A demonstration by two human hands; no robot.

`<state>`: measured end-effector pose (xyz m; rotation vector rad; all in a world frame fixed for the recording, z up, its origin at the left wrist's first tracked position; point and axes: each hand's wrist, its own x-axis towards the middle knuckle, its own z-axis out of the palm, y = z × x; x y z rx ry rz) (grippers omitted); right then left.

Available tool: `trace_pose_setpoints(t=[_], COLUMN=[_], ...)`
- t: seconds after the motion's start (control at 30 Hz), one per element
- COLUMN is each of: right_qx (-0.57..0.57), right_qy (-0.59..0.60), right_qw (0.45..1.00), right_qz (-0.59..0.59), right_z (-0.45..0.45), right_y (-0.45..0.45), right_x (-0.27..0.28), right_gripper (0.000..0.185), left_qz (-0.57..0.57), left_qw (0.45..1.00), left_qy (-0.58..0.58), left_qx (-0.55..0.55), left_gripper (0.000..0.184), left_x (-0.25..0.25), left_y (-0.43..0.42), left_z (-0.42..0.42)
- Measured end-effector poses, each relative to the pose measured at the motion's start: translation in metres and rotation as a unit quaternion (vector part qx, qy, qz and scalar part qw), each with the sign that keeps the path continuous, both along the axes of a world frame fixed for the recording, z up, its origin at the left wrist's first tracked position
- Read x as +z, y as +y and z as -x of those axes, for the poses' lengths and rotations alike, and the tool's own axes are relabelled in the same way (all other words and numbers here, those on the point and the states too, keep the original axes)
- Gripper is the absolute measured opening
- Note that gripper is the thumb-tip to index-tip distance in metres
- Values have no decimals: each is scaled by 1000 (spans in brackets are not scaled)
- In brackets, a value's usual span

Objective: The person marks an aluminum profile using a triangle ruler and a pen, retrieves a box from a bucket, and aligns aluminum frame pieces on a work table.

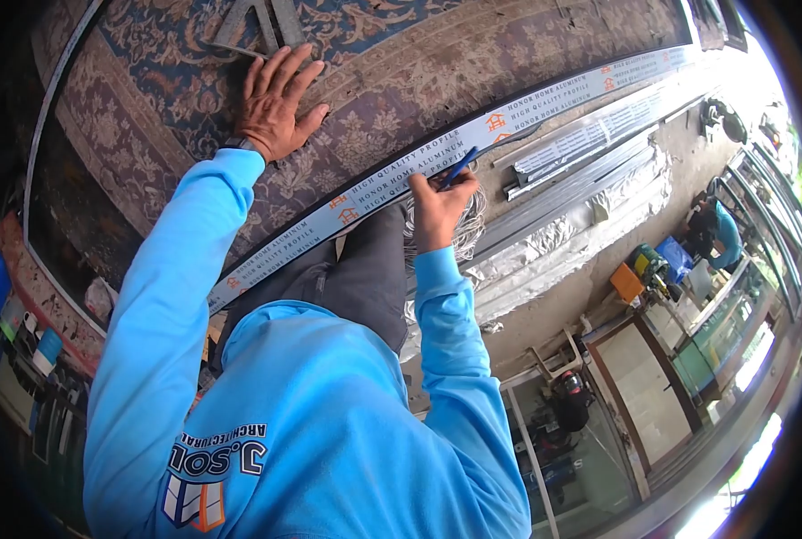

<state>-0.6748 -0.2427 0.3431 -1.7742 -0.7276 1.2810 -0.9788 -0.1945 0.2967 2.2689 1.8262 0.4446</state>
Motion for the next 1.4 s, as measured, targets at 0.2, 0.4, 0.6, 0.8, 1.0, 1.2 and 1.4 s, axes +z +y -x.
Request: trace_pose_setpoints(t=[0.2, 0.4, 0.6, 0.8, 1.0, 1.2, 1.4], right_qx=[1, 39, 24, 25, -1, 30, 29], right_qy=[-1, 28, 110, 103, 111, 81, 53], right_qw=[1000, 998, 992, 993, 992, 994, 997], right_qz=[1, 40, 53, 53, 53, 64, 49], right_z=[-4, 32, 47, 52, 57, 54, 54], right_y=[-12, -66, -82, -86, -82, -82, -82], right_x=[-13, -9, 10, 4, 9, 8, 4], right_gripper=[54, 53, 55, 54, 53, 53, 53], left_qz=[-13, -15, -11, -15, -6, -6, 1], left_qw=[1000, 1000, 1000, 1000, 1000, 1000, 1000], left_qy=[-5, 3, 0, -4, 6, 5, 11], left_qx=[5, -1, -3, -7, -3, -3, -2], left_gripper=[63, 63, 63, 65, 65, 65, 64], left_x=[-2, -2, 1, -1, -2, -1, 0], left_y=[0, 0, 1, 1, 0, 0, 0], left_z=[-1, 1, 1, 1, 1, 1, 0])
